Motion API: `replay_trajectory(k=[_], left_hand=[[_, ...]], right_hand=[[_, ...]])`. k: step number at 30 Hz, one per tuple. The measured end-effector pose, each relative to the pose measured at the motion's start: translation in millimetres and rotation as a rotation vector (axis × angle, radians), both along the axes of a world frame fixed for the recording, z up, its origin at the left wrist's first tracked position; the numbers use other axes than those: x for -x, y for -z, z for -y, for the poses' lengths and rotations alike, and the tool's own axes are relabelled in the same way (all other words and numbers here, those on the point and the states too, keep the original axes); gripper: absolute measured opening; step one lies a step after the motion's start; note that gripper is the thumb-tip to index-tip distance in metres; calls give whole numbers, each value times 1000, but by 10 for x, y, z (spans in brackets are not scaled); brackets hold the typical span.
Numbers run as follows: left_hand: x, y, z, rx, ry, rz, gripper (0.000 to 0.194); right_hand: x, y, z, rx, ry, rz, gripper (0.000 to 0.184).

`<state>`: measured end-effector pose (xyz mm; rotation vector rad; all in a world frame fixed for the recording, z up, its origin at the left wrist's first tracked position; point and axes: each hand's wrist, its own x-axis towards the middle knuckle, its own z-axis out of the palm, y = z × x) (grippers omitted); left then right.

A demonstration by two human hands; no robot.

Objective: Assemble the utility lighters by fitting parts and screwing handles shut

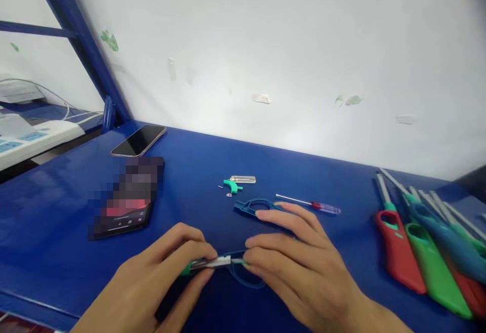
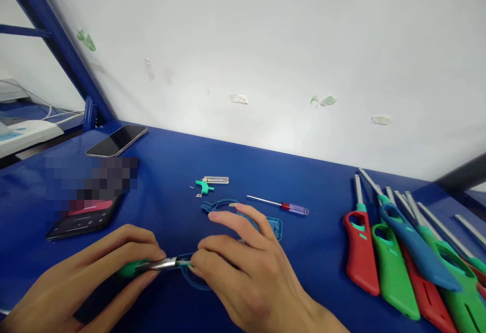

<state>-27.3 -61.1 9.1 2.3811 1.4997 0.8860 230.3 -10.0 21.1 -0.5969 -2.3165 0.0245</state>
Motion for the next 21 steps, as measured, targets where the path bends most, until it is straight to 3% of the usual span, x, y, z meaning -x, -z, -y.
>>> replay_trajectory(k=[15, 21], left_hand=[[26, 97, 9, 63, -31, -46, 20], [15, 11, -71, 0, 6, -31, 14]], right_hand=[[90, 20, 4, -58, 21, 60, 30], [89, 26, -17, -48, 9, 91, 32]])
